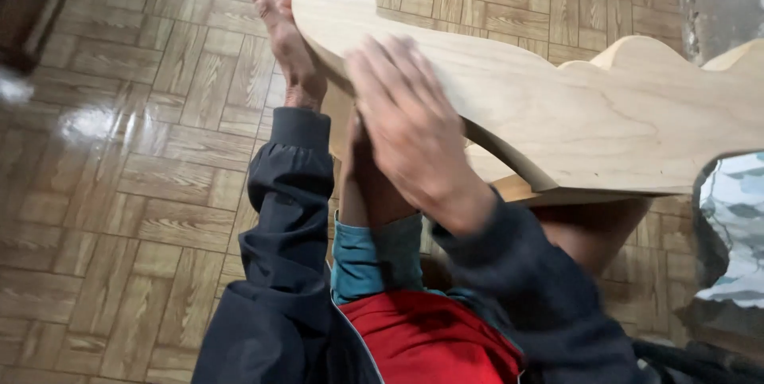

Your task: The person sits on the floor and sands a light-colored, irregularly shaped wooden piece using a sanding block. They hold the wood with one hand and rub the sanding block across the surface and edges with the other hand, occasionally repositioning the wood to reach different areas.

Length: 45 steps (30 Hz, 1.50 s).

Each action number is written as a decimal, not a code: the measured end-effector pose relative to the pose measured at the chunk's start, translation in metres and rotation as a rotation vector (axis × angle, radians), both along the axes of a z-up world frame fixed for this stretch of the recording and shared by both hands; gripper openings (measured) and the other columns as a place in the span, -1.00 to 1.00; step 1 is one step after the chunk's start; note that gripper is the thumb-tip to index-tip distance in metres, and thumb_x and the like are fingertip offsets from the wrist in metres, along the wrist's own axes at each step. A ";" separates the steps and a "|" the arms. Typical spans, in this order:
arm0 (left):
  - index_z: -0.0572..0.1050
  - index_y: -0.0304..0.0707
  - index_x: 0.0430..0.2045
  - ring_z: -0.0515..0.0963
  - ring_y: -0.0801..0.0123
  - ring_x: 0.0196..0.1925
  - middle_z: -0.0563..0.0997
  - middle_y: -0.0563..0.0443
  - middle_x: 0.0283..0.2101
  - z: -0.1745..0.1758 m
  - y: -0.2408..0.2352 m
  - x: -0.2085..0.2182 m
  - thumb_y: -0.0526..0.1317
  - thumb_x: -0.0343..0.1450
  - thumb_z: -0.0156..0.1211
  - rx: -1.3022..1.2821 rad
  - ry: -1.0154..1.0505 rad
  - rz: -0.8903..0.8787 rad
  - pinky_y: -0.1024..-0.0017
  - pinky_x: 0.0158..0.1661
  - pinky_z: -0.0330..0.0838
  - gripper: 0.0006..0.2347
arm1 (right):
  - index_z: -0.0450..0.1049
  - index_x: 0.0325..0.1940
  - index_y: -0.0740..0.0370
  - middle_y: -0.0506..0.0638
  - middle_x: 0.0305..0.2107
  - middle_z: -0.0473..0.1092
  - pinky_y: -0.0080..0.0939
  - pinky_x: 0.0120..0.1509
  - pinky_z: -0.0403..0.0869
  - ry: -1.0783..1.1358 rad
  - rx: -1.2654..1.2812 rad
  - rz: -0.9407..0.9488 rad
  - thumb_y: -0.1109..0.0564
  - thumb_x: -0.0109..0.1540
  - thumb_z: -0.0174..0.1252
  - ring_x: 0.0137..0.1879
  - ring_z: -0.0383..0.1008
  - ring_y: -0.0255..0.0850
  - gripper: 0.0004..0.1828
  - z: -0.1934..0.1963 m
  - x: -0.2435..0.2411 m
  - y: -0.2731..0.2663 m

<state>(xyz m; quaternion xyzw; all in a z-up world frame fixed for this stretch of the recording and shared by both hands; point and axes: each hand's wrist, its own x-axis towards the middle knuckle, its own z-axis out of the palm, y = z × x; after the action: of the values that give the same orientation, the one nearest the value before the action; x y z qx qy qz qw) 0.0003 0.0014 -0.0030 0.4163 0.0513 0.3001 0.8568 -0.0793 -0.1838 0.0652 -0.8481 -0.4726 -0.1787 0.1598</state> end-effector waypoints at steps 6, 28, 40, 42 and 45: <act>0.53 -0.29 -0.25 0.62 0.15 -0.17 0.63 -0.21 -0.22 0.000 -0.004 -0.002 0.28 0.44 -0.45 0.130 -0.155 0.083 0.32 -0.12 0.51 -0.36 | 0.21 0.50 0.29 0.27 0.42 0.22 0.18 0.67 0.04 0.055 0.016 0.079 0.08 0.51 -0.21 0.57 0.15 0.16 -0.51 -0.002 0.021 0.023; 0.49 -0.31 -0.26 0.67 0.11 -0.18 0.65 -0.21 -0.24 0.002 -0.005 -0.001 0.26 0.41 -0.33 0.117 -0.037 0.123 0.26 -0.16 0.60 -0.42 | 0.19 0.49 0.28 0.25 0.42 0.19 0.18 0.66 0.00 0.099 0.007 0.048 0.13 0.47 -0.22 0.57 0.11 0.16 -0.51 -0.004 0.045 0.012; 0.52 -0.26 -0.27 0.68 0.19 -0.18 0.67 -0.15 -0.24 0.007 -0.005 -0.009 0.25 0.39 -0.35 0.154 0.109 0.159 0.35 -0.16 0.59 -0.43 | 0.21 0.50 0.27 0.25 0.42 0.21 0.15 0.67 0.00 0.090 0.059 0.032 0.14 0.43 -0.25 0.57 0.10 0.15 -0.47 -0.015 0.051 -0.022; 0.53 -0.23 -0.28 0.69 0.23 -0.21 0.68 -0.12 -0.27 0.012 -0.006 -0.010 0.24 0.39 -0.38 0.201 0.111 0.173 0.37 -0.19 0.60 -0.43 | 0.22 0.50 0.31 0.28 0.41 0.21 0.17 0.67 0.00 0.054 0.065 0.052 0.22 0.42 -0.16 0.57 0.10 0.18 -0.48 0.005 0.024 -0.079; 0.52 -0.26 -0.27 0.72 0.12 -0.21 0.71 -0.21 -0.26 0.012 -0.005 -0.010 0.30 0.34 -0.34 0.154 0.078 0.147 0.27 -0.24 0.65 -0.39 | 0.30 0.40 0.51 0.38 0.37 0.25 0.26 0.69 0.03 -0.010 -0.060 0.109 0.27 0.46 -0.29 0.54 0.16 0.25 -0.53 0.035 -0.020 -0.155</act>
<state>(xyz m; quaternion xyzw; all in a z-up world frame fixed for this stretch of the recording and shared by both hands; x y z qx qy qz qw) -0.0094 -0.0038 0.0087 0.4873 0.0920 0.3489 0.7952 -0.0996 -0.3387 0.1002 -0.8246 -0.5240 -0.1595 0.1414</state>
